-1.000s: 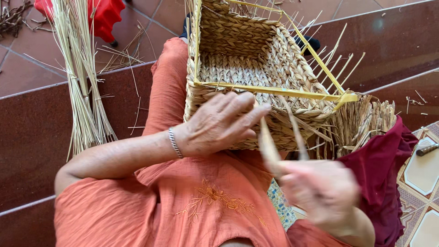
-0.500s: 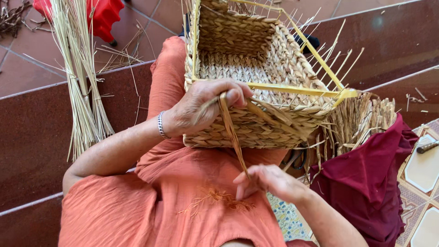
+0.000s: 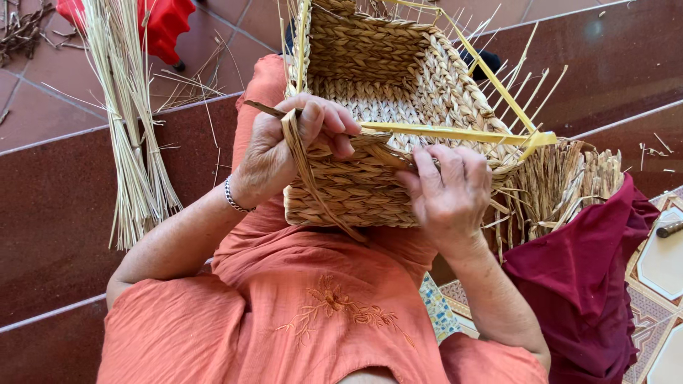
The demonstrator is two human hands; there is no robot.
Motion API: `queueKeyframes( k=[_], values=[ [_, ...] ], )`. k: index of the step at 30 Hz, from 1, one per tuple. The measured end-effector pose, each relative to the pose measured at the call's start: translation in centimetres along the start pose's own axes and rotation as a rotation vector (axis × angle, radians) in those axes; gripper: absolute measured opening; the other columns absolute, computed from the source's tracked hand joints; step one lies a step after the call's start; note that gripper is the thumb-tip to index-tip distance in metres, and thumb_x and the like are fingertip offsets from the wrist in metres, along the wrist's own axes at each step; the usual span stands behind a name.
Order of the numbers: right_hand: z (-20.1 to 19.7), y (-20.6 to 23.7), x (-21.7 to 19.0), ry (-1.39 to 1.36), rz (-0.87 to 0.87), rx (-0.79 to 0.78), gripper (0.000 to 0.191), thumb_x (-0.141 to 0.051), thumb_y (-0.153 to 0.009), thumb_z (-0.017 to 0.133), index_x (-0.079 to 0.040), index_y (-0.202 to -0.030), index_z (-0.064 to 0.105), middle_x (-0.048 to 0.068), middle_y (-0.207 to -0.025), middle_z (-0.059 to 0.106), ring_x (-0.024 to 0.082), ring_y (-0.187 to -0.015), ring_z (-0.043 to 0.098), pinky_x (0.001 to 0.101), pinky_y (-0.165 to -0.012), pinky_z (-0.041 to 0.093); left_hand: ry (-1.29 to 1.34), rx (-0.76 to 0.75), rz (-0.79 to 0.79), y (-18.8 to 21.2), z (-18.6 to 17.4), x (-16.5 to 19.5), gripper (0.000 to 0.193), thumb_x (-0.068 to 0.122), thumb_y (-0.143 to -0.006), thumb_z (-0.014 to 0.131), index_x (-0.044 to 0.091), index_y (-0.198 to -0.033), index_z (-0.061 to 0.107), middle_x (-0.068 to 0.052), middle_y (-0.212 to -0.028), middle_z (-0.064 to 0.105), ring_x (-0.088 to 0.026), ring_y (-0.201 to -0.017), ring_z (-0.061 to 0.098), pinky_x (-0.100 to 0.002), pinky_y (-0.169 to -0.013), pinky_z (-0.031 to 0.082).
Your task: The person weaves a rectangular basket by hand, interlacing dried palm leaves through a bamboo frame. They repeatedly pull strands through the weave, tighten the structure, and adjust the basket's position on their lap.
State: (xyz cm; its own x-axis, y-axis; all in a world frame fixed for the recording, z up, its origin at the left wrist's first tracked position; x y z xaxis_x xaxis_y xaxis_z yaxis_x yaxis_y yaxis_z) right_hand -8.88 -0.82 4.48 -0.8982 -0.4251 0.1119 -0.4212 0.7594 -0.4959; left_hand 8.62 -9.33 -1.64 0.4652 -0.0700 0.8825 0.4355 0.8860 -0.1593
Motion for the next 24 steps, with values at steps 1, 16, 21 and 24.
queueKeyframes(
  k=[1, 16, 21, 24],
  values=[
    [0.4, 0.0, 0.3, -0.056, 0.0, -0.021, 0.027, -0.026, -0.102, 0.071, -0.003, -0.117, 0.069, 0.01, -0.112, 0.069, 0.029, -0.106, 0.064, 0.0441, -0.093, 0.053, 0.009, -0.022, 0.006, 0.0, 0.0, 0.2, 0.034, 0.032, -0.116, 0.043, 0.001, -0.111, 0.058, -0.014, -0.119, 0.067, -0.015, -0.096, 0.07, -0.029, -0.091, 0.059],
    [1.9, -2.0, 6.4, -0.326, 0.311, -0.145, 0.024, -0.024, -0.102, 0.082, -0.014, -0.12, 0.07, 0.004, -0.091, 0.075, 0.013, -0.07, 0.07, 0.03, -0.061, 0.053, -0.434, -0.281, 0.18, 0.5, 1.6, 3.4, 0.026, 0.026, -0.113, 0.054, 0.003, -0.114, 0.065, -0.011, -0.126, 0.071, -0.021, -0.113, 0.074, -0.032, -0.102, 0.06],
    [3.3, -3.1, 4.3, 0.053, 0.048, -0.145, 0.032, -0.029, -0.101, 0.081, -0.01, -0.125, 0.073, 0.002, -0.066, 0.061, 0.016, -0.05, 0.055, 0.0326, -0.044, 0.04, -0.736, -0.501, 0.308, 0.7, 2.3, 9.3, 0.03, -0.002, -0.096, 0.062, 0.0, -0.126, 0.063, -0.014, -0.127, 0.069, -0.028, -0.118, 0.071, -0.034, -0.102, 0.059],
    [2.8, -2.7, 3.8, 0.044, -0.001, -0.12, 0.042, -0.03, -0.099, 0.079, -0.008, -0.134, 0.072, 0.002, -0.065, 0.058, 0.016, -0.051, 0.052, 0.0314, -0.045, 0.04, -0.899, -0.419, 0.432, -2.7, -0.2, 11.8, 0.032, -0.009, -0.095, 0.058, 0.0, -0.125, 0.065, -0.015, -0.123, 0.071, -0.024, -0.112, 0.072, -0.034, -0.098, 0.06]
  ],
)
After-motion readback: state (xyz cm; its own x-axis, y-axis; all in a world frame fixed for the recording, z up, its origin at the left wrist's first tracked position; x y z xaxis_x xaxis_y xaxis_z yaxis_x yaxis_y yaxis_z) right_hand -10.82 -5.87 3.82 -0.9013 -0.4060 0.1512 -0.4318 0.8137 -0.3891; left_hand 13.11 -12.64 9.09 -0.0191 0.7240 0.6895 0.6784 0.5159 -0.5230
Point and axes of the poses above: each hand's wrist, its own y-axis away from the middle knuckle, its own z-axis out of the palm, x = y × z, the point moved 10 cm from there along -y, towards the middle knuckle
